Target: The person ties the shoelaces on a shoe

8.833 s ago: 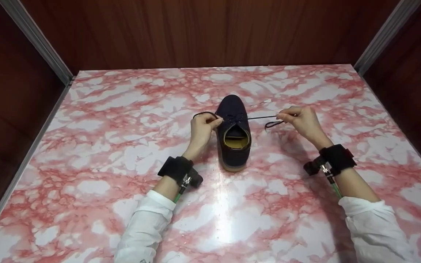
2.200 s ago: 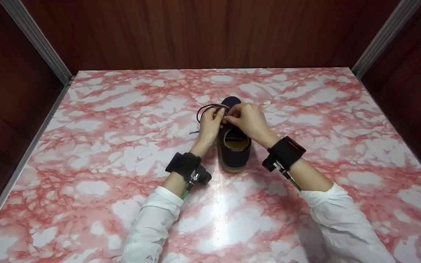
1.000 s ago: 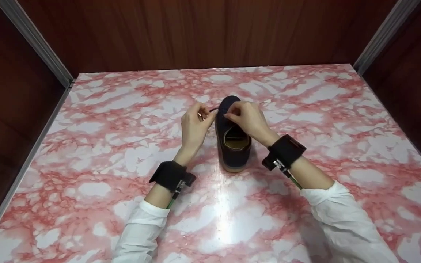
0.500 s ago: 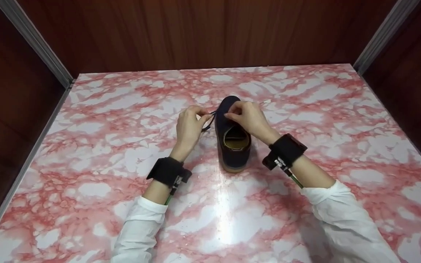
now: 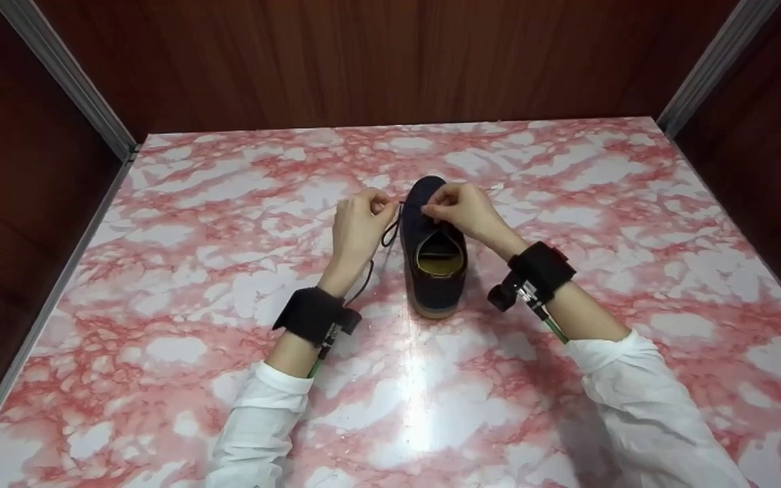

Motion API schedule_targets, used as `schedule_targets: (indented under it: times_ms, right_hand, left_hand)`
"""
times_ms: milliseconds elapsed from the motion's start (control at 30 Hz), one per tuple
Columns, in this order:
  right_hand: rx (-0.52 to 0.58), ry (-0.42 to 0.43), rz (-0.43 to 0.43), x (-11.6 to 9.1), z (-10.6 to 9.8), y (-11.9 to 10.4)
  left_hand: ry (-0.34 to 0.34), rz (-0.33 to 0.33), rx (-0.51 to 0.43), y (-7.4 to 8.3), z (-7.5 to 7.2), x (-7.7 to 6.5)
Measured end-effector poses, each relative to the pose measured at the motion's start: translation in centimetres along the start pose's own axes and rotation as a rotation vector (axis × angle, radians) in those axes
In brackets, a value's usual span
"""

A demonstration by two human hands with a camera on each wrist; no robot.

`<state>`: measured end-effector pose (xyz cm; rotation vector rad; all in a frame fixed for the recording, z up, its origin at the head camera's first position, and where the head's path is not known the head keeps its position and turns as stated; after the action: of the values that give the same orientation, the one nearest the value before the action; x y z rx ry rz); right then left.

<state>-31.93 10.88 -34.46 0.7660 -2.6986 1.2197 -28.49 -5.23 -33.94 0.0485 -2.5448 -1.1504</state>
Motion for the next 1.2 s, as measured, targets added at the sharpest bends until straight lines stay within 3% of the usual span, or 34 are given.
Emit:
schedule_targets:
  times_ms: [367, 667, 833, 1100, 1200]
  right_hand:
    - [0.206, -0.058, 0.016, 0.1, -0.5, 0.3]
    - [0.205, -0.063, 0.032, 0.0, -1.0, 0.7]
    - [0.166, -0.063, 0.044, 0.0, -1.2, 0.8]
    - [0.115, -0.08, 0.05, -0.1, -1.5, 0.8]
    - [0.108, -0.087, 0.045, -0.1, -1.6, 0.7]
  left_hand:
    - [-0.105, 0.051, 0.032, 2.5, 0.8, -2.5]
    - [-0.219, 0.024, -0.025, 3.6, 1.5, -4.5]
    - [-0.252, 0.066, -0.036, 4.3, 1.8, -5.6]
    - [-0.281, 0.159, 0.09, 5.1, 3.1, -7.9]
    - [-0.304, 0.165, 0.149, 5.4, 3.6, -8.6]
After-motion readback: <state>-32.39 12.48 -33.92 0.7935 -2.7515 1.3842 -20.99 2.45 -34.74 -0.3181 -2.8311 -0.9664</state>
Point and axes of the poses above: each hand's wrist, its own x-axis towards the middle knuckle, its own z-axis out of the palm, y = z × x, the point moved 2 cm from there along x, towards the middle knuckle, and after that the axes turned 10 degrees about -z, right-handed, at the moved point
